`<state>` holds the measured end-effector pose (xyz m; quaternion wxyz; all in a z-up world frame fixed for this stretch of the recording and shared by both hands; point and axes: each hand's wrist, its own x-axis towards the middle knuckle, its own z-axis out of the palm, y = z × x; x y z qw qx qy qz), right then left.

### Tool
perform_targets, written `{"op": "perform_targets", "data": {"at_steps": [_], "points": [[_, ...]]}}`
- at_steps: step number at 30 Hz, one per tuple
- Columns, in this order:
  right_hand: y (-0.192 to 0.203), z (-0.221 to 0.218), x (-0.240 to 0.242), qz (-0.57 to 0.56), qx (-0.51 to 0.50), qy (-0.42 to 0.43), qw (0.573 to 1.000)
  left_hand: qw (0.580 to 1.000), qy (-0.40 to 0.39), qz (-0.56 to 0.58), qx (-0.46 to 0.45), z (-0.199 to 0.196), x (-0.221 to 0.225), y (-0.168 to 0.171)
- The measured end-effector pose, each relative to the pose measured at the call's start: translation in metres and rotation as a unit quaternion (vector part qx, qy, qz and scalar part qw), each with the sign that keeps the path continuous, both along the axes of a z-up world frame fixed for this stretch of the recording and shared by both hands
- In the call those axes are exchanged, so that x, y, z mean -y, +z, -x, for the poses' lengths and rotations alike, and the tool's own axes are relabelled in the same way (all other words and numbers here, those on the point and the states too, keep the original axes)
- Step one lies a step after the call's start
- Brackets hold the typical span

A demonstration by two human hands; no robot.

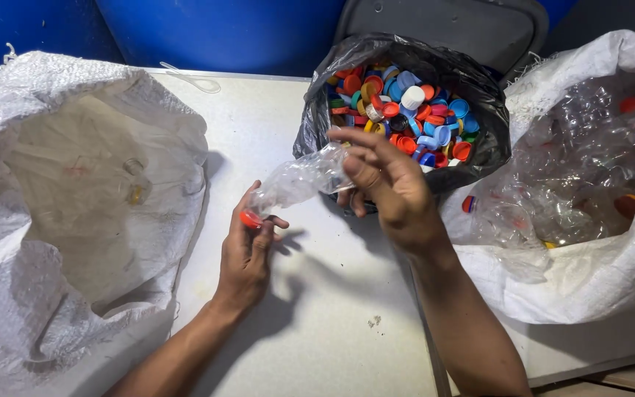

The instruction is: Sorting plastic bottles and bottle caps from large recycling bags.

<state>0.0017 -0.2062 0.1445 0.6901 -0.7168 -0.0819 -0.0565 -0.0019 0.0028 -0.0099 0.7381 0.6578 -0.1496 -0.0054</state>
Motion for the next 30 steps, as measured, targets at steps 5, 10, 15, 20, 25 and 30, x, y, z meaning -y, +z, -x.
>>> {"op": "perform_targets", "data": {"at_steps": [5, 10, 15, 20, 25, 30], "points": [[0.002, 0.002, 0.008, 0.159, -0.028, 0.107, 0.981, 0.995, 0.04, 0.076, -0.044, -0.007, -0.004, -0.002], [0.003, 0.006, 0.009, 0.423, 0.031, 0.276, 0.862, 0.997, -0.027, 0.067, -0.037, -0.007, -0.007, 0.009], [-0.002, 0.006, -0.008, 0.551, -0.051, 0.236, 0.799, 0.989, -0.114, 0.003, -0.096, -0.003, -0.006, 0.015], [-0.016, 0.004, -0.023, 0.461, 0.084, 0.156, 0.869, 0.982, -0.18, 0.018, -0.056, -0.003, -0.007, 0.017], [-0.016, 0.005, -0.029, 0.532, 0.11, 0.111, 0.832, 0.977, -0.2, 0.027, -0.064, -0.001, -0.006, 0.019], [-0.015, 0.001, -0.021, 0.537, 0.015, 0.117, 0.835, 0.968, -0.22, 0.061, -0.101, -0.006, -0.009, 0.009]]}}
